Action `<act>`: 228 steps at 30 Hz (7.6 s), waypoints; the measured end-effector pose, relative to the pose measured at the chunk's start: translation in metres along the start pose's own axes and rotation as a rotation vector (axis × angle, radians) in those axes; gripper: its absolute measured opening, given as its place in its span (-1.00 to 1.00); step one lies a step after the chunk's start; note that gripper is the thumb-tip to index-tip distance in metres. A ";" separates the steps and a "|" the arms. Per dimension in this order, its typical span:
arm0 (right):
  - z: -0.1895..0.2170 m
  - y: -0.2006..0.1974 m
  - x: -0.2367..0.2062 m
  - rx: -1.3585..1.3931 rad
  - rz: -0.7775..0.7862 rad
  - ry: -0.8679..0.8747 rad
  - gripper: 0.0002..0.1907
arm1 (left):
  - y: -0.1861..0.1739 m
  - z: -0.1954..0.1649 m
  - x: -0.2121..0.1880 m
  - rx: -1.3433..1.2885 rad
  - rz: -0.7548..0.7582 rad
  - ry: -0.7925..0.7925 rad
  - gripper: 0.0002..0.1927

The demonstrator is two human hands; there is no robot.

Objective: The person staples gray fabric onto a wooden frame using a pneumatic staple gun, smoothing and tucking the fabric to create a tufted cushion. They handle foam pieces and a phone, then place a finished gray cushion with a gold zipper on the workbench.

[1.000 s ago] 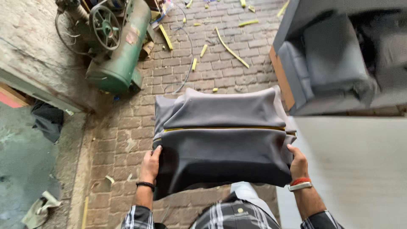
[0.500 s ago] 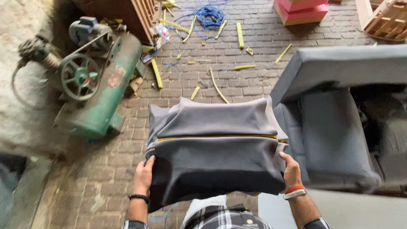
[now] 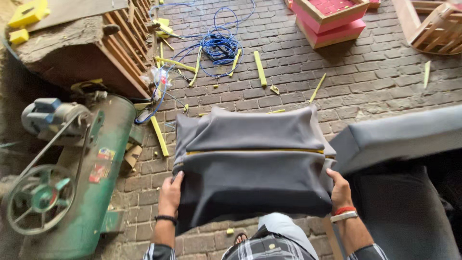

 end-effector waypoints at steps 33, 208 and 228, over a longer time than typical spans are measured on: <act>0.461 0.785 0.922 -0.659 0.109 -1.086 -0.61 | 0.737 -0.624 0.799 0.137 -0.121 0.093 -0.35; 0.478 4.650 1.871 -0.932 1.492 0.292 -0.56 | 1.238 -1.767 4.106 0.478 -1.102 -0.326 0.01; 0.599 4.616 2.016 -0.698 1.364 0.225 -0.44 | 1.471 -1.754 4.015 -1.216 -0.857 -0.397 -0.48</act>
Point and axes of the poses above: each hand's wrist, its own x-axis towards the middle knuckle, its own y-axis out of the palm, z = x × y, the point moved 5 cm from there along x, towards the middle knuckle, and after that the axes turned 15 degrees about -z, right-handed, at the moved point
